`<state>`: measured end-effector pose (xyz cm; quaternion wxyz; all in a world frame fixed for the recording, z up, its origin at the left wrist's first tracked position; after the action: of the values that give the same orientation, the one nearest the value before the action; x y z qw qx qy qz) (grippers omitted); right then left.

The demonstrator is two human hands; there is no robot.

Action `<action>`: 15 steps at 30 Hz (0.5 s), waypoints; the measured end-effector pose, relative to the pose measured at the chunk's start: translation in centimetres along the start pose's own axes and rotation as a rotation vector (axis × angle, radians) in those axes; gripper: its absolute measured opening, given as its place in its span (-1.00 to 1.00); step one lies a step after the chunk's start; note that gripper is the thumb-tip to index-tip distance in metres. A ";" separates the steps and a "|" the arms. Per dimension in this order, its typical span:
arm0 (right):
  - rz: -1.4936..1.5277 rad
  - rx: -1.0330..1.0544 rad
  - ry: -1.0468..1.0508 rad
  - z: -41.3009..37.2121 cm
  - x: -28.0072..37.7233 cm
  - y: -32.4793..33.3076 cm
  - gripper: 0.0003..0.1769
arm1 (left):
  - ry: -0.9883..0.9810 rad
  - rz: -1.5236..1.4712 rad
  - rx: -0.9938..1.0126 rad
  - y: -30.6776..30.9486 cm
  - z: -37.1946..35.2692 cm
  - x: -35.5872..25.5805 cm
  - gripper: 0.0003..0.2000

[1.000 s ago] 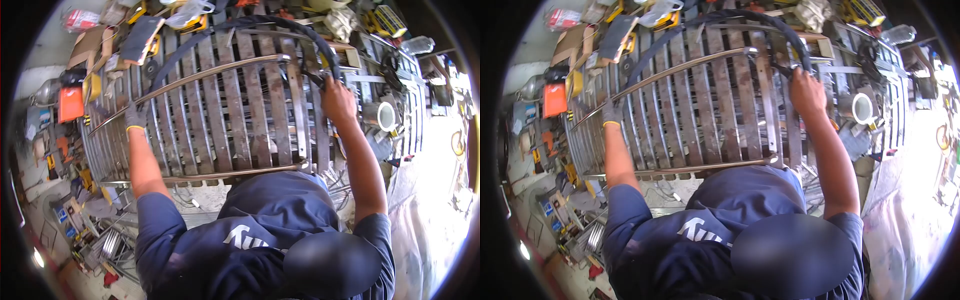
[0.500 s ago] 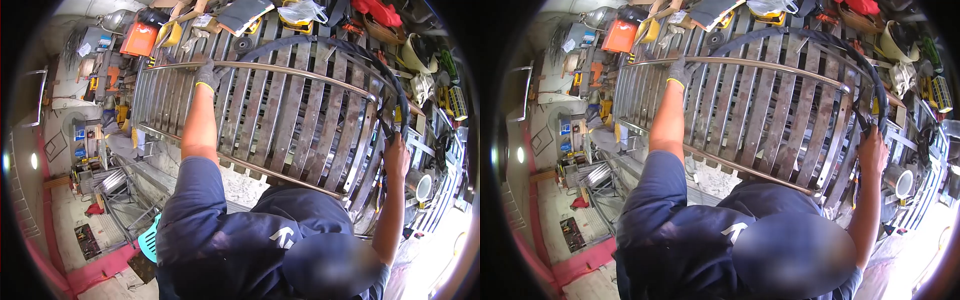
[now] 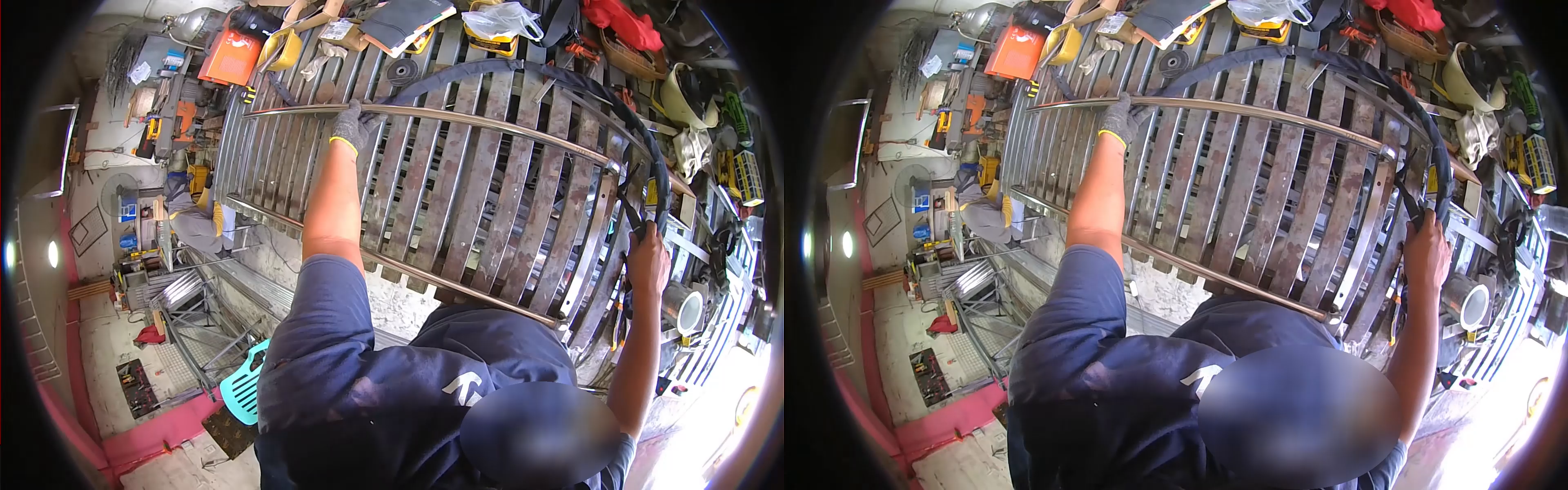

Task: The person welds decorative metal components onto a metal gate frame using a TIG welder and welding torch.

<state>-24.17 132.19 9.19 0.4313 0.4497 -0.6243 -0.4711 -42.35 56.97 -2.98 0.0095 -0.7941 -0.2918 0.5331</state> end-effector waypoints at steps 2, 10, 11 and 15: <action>-0.002 0.013 -0.004 0.1 0.0 0.2 -0.56 | 0.001 -0.010 -0.001 0.1 -0.2 0.1 -0.69; 0.006 -0.007 0.009 -0.1 -0.1 -0.2 -0.56 | -0.007 0.010 0.015 0.5 -0.3 -0.3 -0.70; 0.007 -0.001 0.002 -0.1 -0.1 -0.2 -0.56 | -0.007 0.015 0.002 0.3 -0.6 -0.5 -0.69; 0.012 0.009 -0.010 -0.2 0.4 0.3 -0.56 | 0.009 0.015 -0.034 0.3 -0.6 -1.0 -0.69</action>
<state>-24.07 131.83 9.53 0.4288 0.4456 -0.6313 -0.4680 -41.91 56.42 -2.02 -0.0065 -0.7986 -0.2949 0.5246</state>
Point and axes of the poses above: each hand's wrist, its own z-axis towards the middle knuckle, its own y-axis out of the back of the hand, x = y × z, the point moved 7 cm from there along z, towards the middle knuckle, and after that the axes turned 4 degrees about z, right-handed, at the moved point
